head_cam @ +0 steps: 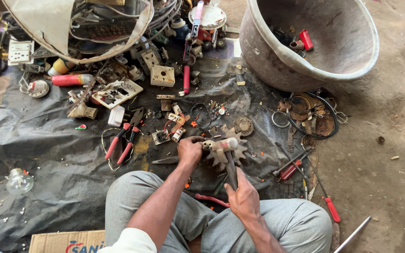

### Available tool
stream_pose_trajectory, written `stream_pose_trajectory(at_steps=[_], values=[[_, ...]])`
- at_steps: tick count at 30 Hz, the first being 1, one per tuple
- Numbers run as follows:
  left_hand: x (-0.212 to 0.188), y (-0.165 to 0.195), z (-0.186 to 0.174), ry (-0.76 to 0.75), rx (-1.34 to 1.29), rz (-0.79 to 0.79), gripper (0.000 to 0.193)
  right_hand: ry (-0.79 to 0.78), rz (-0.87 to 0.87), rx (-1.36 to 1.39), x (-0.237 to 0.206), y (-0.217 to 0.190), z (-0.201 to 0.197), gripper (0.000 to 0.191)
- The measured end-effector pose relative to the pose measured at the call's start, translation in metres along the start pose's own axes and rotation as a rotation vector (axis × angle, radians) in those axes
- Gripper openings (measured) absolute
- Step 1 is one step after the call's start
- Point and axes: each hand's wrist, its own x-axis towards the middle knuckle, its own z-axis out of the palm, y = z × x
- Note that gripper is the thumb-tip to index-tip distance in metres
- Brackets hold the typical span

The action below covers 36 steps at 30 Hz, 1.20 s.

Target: The person disassembles a mechanical gear assembly using a hammer and a punch-like tool while sitting on a floor covered with various discarded electronic and mechanical components.

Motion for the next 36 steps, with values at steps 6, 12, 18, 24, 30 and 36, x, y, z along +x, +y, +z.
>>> stream_pose_trajectory(at_steps=[6, 12, 18, 24, 30, 36], values=[[0.004, -0.008, 0.005, -0.013, -0.166, -0.081, 0.027, 0.123, -0.21, 0.002, 0.001, 0.006, 0.002, 0.065], [0.008, -0.005, 0.007, 0.041, -0.072, -0.024, 0.019, 0.04, -0.189, -0.129, 0.01, 0.0, 0.002, 0.065], [0.004, 0.001, 0.006, 0.023, -0.194, -0.098, 0.017, 0.2, -0.344, -0.113, 0.01, -0.001, -0.008, 0.061], [0.011, -0.004, 0.007, 0.024, -0.149, -0.092, 0.016, 0.13, -0.353, -0.16, 0.014, -0.008, -0.004, 0.062], [0.009, -0.003, 0.01, 0.021, -0.153, -0.108, 0.017, 0.216, -0.379, -0.098, 0.015, -0.007, -0.007, 0.06], [0.006, -0.001, 0.006, 0.028, -0.094, -0.102, 0.017, 0.085, -0.261, -0.091, 0.012, -0.011, -0.006, 0.062]])
